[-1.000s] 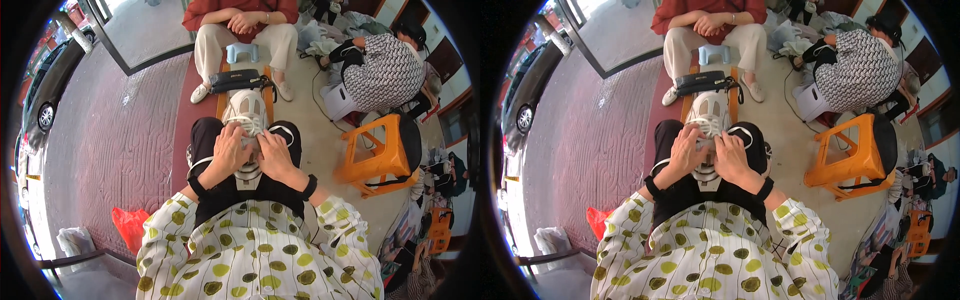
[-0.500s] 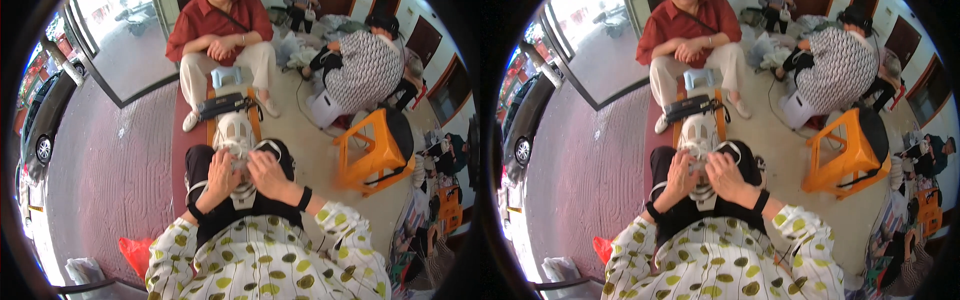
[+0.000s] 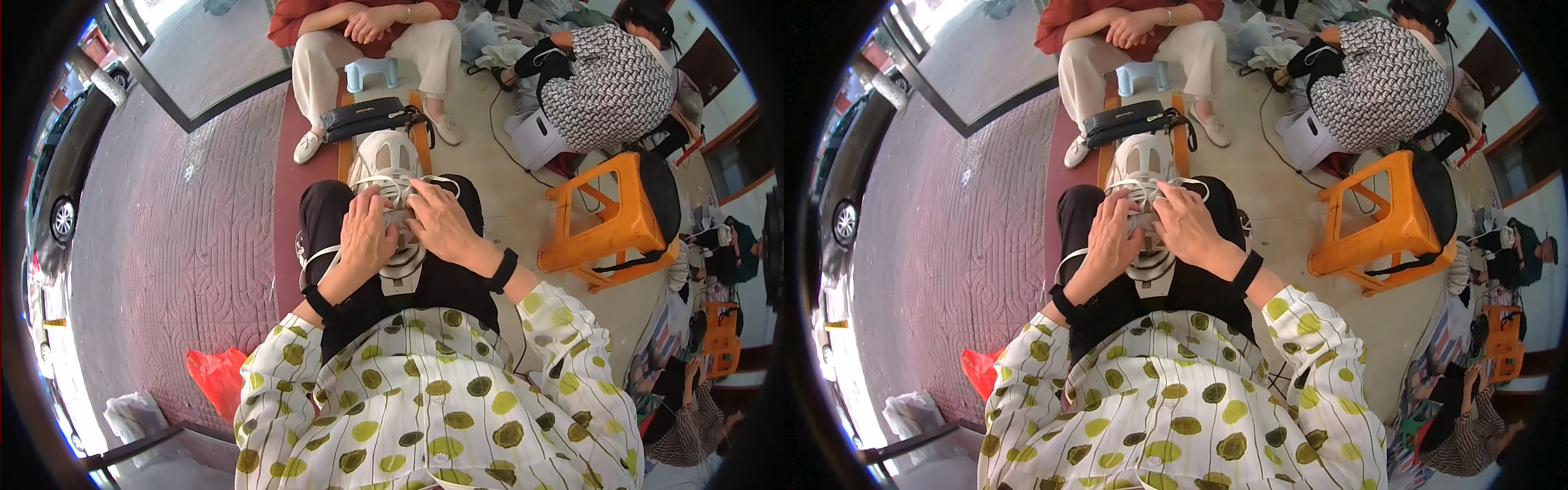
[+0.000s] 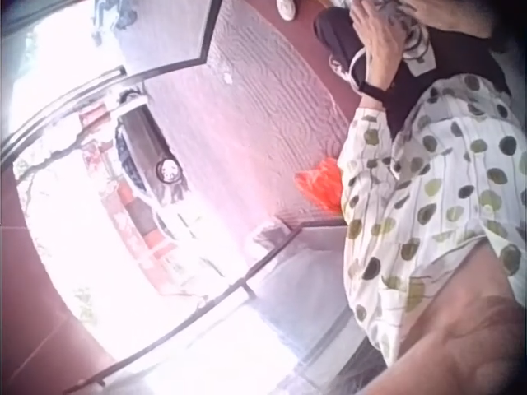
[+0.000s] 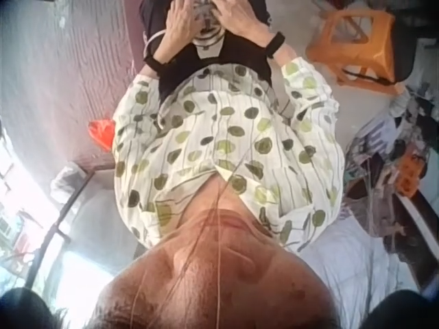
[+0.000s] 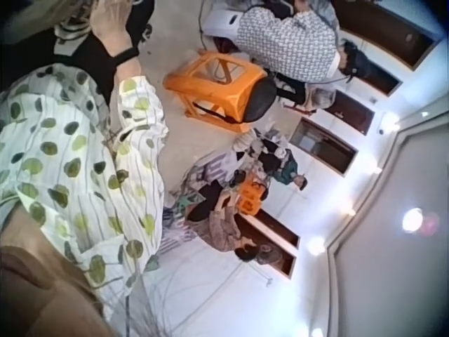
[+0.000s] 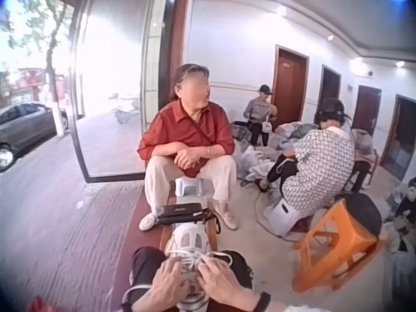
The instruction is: The recorder is lacing up a white sneaker while it is held on a small wooden stand.
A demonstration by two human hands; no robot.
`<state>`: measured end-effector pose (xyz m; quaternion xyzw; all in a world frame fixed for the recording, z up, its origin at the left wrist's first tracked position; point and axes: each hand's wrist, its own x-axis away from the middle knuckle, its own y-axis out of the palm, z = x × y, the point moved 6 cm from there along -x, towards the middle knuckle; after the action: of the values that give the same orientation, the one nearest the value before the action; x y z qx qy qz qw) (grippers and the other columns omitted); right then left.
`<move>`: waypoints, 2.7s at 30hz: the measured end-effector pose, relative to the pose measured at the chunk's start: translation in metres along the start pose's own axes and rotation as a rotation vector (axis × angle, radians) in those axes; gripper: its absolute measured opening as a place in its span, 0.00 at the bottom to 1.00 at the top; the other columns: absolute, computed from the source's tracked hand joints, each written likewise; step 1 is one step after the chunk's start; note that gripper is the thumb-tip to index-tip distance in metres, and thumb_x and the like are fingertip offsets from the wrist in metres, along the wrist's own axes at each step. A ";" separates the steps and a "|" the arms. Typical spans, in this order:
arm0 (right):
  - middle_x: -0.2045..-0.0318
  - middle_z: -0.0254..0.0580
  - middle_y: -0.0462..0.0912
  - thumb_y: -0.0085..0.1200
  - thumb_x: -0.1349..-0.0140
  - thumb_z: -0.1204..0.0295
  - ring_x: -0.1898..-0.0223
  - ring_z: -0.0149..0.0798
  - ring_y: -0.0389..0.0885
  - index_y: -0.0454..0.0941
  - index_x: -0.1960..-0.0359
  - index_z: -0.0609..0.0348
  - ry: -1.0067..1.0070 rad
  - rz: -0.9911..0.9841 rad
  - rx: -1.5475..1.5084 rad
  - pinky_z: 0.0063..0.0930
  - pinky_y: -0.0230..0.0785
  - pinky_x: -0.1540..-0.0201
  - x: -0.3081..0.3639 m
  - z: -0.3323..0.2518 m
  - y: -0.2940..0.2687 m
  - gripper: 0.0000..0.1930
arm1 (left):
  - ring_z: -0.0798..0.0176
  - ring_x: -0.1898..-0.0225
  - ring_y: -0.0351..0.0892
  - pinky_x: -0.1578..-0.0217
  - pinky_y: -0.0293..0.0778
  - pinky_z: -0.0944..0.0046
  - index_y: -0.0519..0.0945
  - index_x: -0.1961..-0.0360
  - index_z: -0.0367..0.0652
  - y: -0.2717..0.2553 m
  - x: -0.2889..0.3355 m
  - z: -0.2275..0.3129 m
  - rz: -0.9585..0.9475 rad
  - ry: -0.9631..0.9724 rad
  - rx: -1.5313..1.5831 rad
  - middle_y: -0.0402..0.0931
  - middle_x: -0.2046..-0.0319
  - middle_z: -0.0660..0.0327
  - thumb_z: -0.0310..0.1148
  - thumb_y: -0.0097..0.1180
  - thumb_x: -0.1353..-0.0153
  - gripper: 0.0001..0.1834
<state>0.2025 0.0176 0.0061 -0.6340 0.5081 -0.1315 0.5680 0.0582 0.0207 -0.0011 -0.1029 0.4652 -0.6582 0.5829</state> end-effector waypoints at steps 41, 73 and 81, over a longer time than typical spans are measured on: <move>0.68 0.48 0.83 0.53 0.40 0.77 0.62 0.55 0.80 0.74 0.51 0.62 0.251 -0.165 -0.176 0.46 0.73 0.57 -0.012 0.036 -0.044 0.15 | 0.43 0.50 0.76 0.50 0.73 0.54 0.76 0.51 0.41 -0.044 -0.019 -0.019 0.062 -0.099 0.297 0.75 0.52 0.50 0.22 0.58 0.46 0.19; 0.38 0.42 0.73 0.57 0.40 0.72 0.33 0.52 0.65 0.81 0.52 0.51 0.009 0.148 -0.144 0.54 0.56 0.32 0.077 0.025 -0.020 0.14 | 0.42 0.44 0.72 0.44 0.69 0.46 0.74 0.44 0.43 -0.039 -0.024 -0.060 -0.008 -0.175 -0.013 0.75 0.49 0.49 0.33 0.58 0.43 0.24; 0.39 0.41 0.73 0.58 0.40 0.72 0.33 0.51 0.65 0.83 0.53 0.52 0.068 0.151 -0.167 0.54 0.55 0.31 0.078 0.021 -0.019 0.13 | 0.45 0.38 0.69 0.44 0.68 0.49 0.78 0.49 0.47 -0.001 -0.029 -0.003 -0.138 0.116 0.081 0.72 0.43 0.52 0.25 0.55 0.43 0.19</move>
<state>0.2624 -0.0353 -0.0164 -0.6342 0.5825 -0.0672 0.5039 0.0638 0.0469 0.0099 -0.0727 0.4632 -0.7199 0.5118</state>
